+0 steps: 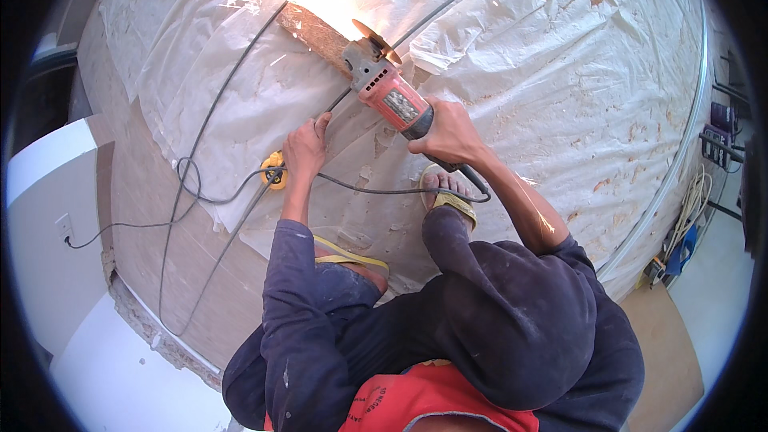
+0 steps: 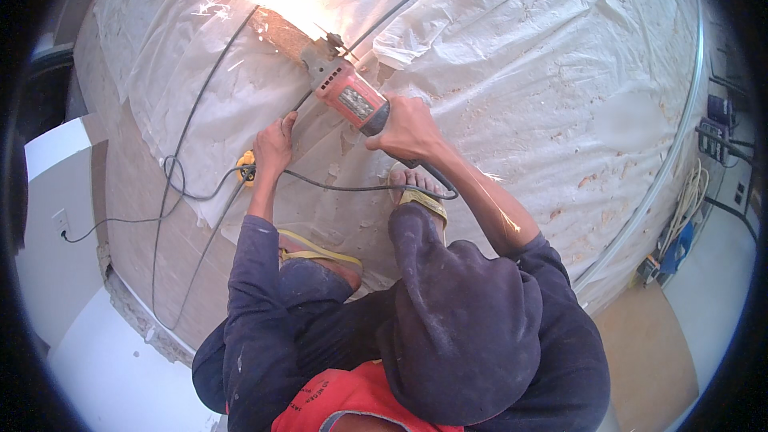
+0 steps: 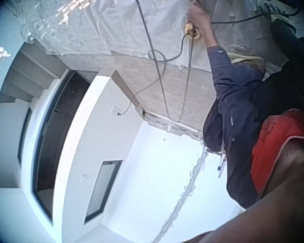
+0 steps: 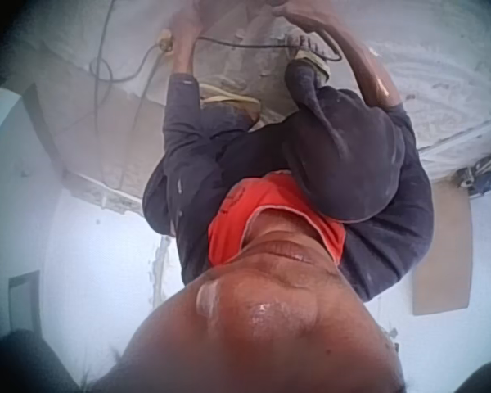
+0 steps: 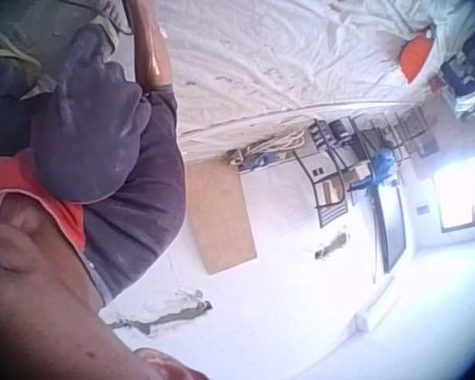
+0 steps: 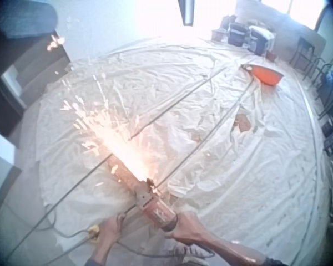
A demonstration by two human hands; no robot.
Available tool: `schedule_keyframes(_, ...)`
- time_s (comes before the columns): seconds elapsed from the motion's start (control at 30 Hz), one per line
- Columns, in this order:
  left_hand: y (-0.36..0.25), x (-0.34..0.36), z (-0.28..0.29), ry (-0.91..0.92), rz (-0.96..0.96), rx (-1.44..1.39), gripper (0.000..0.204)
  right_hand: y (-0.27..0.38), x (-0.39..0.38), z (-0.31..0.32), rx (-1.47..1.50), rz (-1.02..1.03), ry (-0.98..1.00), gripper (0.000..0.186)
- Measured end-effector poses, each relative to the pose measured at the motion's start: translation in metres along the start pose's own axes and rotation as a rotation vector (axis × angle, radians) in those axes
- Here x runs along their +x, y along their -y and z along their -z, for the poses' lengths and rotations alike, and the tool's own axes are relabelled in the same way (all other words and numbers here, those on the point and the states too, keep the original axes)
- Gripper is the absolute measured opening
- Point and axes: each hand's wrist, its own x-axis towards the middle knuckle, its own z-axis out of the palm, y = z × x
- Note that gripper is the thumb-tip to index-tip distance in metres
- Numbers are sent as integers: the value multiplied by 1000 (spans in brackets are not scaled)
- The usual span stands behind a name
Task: The person plugs in an angle grinder, picks up a wooden block, and positions a metal rod on it. They then use the angle grinder to cut the metal rod, producing sparks.
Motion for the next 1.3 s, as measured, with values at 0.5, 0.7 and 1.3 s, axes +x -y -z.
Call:
schedule_keyframes(0.5, -1, 0, 2, 9, 17, -7, 56, -2, 2, -1, -2, 25, 2, 51)
schedule_keyframes(0.7, -1, 0, 0, 6, 16, -13, 56, 1, 1, 0, 5, 23, -6, 49)
schedule_keyframes(1.3, 1, 0, -2, -7, 12, -21, 58, 3, 1, 0, -31, -21, 10, 49)
